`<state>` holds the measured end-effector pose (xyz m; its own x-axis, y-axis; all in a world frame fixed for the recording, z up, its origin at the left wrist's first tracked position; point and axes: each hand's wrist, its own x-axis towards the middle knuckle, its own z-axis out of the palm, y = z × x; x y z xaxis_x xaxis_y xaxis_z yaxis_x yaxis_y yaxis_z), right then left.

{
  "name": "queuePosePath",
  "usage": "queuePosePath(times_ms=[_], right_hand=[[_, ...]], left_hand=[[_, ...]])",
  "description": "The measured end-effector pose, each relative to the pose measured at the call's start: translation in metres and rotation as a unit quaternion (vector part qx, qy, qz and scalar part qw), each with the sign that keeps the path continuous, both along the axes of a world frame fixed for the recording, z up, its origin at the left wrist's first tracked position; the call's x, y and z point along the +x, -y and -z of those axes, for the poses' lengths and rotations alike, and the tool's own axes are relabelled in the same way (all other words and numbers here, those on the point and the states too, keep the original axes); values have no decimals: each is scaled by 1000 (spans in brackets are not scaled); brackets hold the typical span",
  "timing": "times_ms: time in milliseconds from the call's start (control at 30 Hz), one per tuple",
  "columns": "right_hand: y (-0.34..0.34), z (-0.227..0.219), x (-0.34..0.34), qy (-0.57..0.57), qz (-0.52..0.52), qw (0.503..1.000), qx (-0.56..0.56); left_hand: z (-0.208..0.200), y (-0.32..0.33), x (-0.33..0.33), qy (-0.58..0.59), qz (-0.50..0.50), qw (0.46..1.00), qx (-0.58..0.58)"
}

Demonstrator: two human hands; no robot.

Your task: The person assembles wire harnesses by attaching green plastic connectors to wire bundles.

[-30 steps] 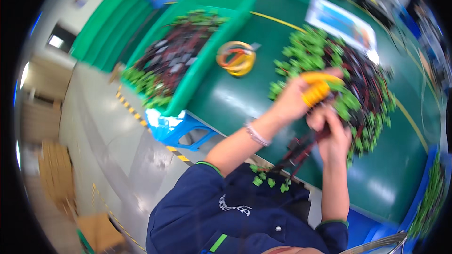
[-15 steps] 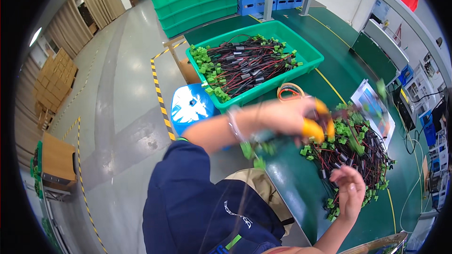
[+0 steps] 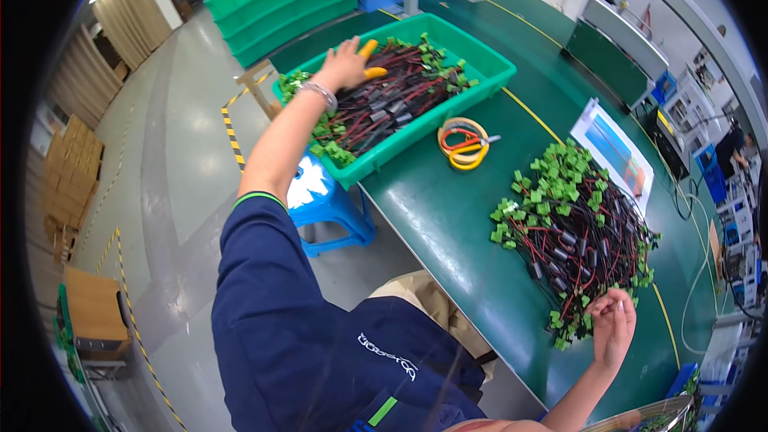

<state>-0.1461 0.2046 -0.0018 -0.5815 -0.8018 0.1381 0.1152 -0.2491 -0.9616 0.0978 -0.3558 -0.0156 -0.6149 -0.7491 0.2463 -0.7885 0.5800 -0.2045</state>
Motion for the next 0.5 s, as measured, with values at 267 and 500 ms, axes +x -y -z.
queuePosePath(times_ms=[267, 500], right_hand=[[-4, -18, -9, -26, 35, 999, 16], [-11, -61, -28, -192, 116, 971, 82]], left_hand=[[18, 47, -13, -44, -60, 997, 26], [-71, -58, -9, -121, 185, 961, 165]])
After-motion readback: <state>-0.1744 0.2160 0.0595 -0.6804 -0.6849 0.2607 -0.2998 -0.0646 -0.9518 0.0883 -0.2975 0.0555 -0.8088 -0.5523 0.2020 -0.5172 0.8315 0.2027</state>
